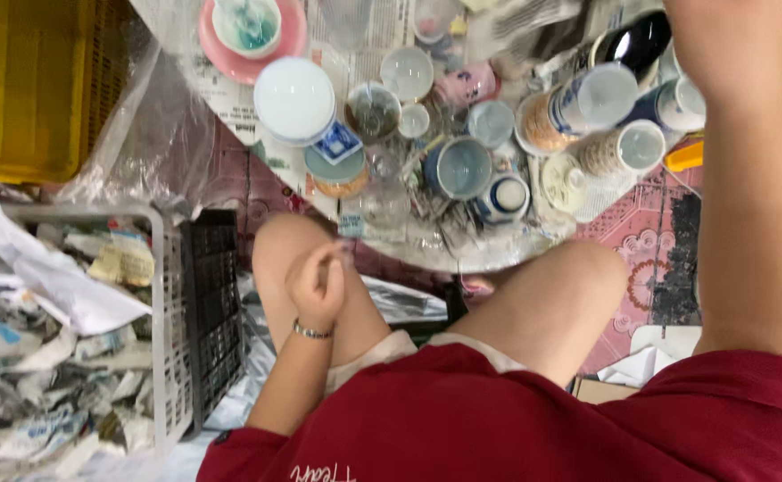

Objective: The person sits on the floor and wraps various ceramic items, including cups, bowls, and plates, using pieces of newspaper. They fold the paper around each item and place the wrapped objects into a pile on the floor.

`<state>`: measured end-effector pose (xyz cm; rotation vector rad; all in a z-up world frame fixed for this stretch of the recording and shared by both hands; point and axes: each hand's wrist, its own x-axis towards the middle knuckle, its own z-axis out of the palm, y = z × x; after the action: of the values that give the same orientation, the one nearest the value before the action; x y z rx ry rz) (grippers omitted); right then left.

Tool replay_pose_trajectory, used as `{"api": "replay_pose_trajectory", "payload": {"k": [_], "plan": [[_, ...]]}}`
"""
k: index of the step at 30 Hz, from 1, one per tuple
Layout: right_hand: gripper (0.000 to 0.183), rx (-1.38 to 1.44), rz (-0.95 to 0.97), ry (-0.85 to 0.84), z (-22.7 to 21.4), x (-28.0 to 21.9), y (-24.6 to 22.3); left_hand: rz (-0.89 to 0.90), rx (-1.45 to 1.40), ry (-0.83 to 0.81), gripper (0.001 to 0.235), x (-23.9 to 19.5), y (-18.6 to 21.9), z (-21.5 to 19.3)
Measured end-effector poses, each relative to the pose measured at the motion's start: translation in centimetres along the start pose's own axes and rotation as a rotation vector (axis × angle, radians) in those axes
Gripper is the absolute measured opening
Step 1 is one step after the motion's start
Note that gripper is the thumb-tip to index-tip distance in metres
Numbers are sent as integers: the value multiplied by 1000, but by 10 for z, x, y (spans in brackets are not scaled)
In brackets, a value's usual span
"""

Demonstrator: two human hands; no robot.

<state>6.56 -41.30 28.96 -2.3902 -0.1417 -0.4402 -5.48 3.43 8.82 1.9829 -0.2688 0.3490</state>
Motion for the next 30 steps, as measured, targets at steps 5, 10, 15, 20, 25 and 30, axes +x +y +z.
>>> {"api": "replay_pose_trajectory", "payload": {"k": [5, 10, 15, 20, 25, 30], "plan": [[17, 503, 95, 38, -6, -110, -67, 303, 128, -175, 94, -3, 23, 9], [17, 1032, 376, 20, 34, -214, -85, -68, -729, -736, 130, -12, 69, 17], [17, 1258, 670, 48, 72, -292, -63, 198, -319, -763, 95, -30, 100, 18], [54, 1436, 484, 5, 99, -331, -56, -379, -693, -746, 39, -62, 88, 29], [112, 864, 152, -152, 119, -331, -87, -826, -891, -336, 33, -93, 57, 52], [112, 98, 28, -172, 140, -334, -121, -772, -1080, -264, 37, -106, 52, 59]]}}
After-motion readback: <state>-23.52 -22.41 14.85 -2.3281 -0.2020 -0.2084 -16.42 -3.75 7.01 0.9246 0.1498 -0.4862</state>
